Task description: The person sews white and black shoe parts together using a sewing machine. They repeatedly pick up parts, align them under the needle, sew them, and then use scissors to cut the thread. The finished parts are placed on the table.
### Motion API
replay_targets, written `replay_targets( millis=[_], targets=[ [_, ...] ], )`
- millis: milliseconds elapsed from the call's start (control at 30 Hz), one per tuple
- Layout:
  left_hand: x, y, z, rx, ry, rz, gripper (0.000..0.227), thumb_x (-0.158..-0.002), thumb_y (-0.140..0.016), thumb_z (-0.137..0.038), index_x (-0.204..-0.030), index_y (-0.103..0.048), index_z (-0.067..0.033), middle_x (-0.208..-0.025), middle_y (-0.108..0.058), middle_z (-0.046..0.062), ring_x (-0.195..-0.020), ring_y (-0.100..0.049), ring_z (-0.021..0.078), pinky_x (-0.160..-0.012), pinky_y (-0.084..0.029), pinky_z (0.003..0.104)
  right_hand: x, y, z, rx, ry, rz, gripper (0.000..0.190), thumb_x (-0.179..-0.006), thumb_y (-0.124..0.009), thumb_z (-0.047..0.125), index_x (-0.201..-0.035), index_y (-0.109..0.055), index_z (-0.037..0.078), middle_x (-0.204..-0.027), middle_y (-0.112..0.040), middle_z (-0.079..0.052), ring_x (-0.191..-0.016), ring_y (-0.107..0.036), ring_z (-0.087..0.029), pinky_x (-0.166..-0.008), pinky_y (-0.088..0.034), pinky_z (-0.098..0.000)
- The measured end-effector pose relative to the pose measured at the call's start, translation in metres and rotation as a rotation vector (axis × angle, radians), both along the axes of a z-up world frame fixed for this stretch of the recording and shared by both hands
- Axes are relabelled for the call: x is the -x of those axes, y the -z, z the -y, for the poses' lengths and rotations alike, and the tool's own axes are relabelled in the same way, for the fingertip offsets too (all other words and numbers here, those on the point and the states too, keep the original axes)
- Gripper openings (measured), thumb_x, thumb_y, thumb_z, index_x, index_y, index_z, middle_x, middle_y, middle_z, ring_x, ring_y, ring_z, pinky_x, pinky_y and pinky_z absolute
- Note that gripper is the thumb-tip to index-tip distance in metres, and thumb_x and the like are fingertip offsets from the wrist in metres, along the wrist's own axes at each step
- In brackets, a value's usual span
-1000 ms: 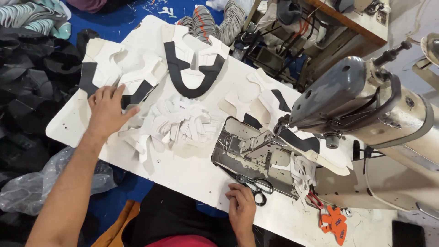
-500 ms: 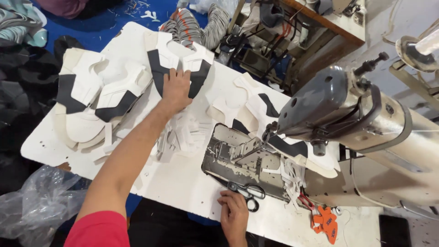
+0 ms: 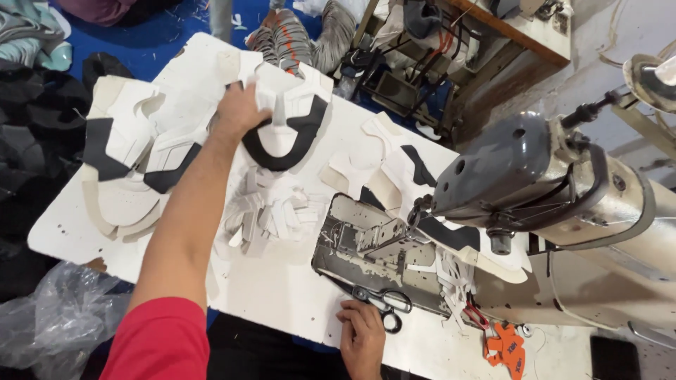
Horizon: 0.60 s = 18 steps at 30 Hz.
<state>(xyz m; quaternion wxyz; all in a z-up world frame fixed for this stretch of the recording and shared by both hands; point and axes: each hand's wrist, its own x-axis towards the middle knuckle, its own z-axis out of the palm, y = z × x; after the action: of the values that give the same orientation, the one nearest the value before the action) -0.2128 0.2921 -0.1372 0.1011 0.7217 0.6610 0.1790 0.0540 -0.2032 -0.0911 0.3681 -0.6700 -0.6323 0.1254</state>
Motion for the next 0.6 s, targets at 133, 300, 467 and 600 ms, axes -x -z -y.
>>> replay_targets(
  millis=[133, 300, 467, 600],
  targets=[
    [-0.008, -0.021, -0.005, 0.153, -0.007, -0.046, 0.106, -0.072, -0.087, -0.059, -0.156, -0.036, -0.0209, -0.141, -0.046, 0.025, -0.116, -0.06, 0.0438, -0.092, -0.053, 0.052, -0.002, 0.003, -0.001, -0.071, -0.015, 0.023, 0.017, -0.072, -0.066, -0.011, -0.081, -0.071, 0.002, -0.099, -0.075, -0.007, -0.091, -0.068, -0.028, -0.074, -0.055, -0.0371],
    [-0.018, -0.046, 0.015, 0.185, -0.039, -0.078, 0.107, -0.073, -0.083, -0.062, -0.16, -0.036, -0.0209, -0.139, -0.052, 0.021, -0.116, -0.063, 0.0399, -0.086, -0.056, 0.053, -0.001, -0.002, -0.001, -0.056, -0.034, 0.024, 0.019, -0.072, -0.066, -0.012, -0.083, -0.071, 0.002, -0.099, -0.074, -0.008, -0.089, -0.067, -0.029, -0.075, -0.055, -0.0372],
    [-0.02, -0.039, 0.006, 0.166, -0.029, -0.155, 0.083, -0.08, -0.08, -0.065, -0.144, -0.053, -0.02, -0.133, -0.057, 0.02, -0.115, -0.062, 0.0388, -0.084, -0.056, 0.052, -0.002, 0.002, -0.001, -0.109, -0.055, 0.052, 0.019, -0.07, -0.066, -0.01, -0.081, -0.07, 0.004, -0.099, -0.074, -0.007, -0.09, -0.067, -0.029, -0.076, -0.055, -0.038],
    [-0.042, -0.038, -0.021, 0.286, -0.01, -0.353, 0.086, -0.079, -0.08, -0.065, -0.142, -0.055, -0.0114, -0.119, -0.07, 0.013, -0.108, -0.069, 0.0312, -0.082, -0.059, 0.047, -0.004, 0.003, 0.001, -0.104, -0.091, 0.092, 0.02, -0.068, -0.067, -0.009, -0.082, -0.071, 0.006, -0.1, -0.074, -0.007, -0.091, -0.066, -0.03, -0.077, -0.055, -0.0393]
  ],
)
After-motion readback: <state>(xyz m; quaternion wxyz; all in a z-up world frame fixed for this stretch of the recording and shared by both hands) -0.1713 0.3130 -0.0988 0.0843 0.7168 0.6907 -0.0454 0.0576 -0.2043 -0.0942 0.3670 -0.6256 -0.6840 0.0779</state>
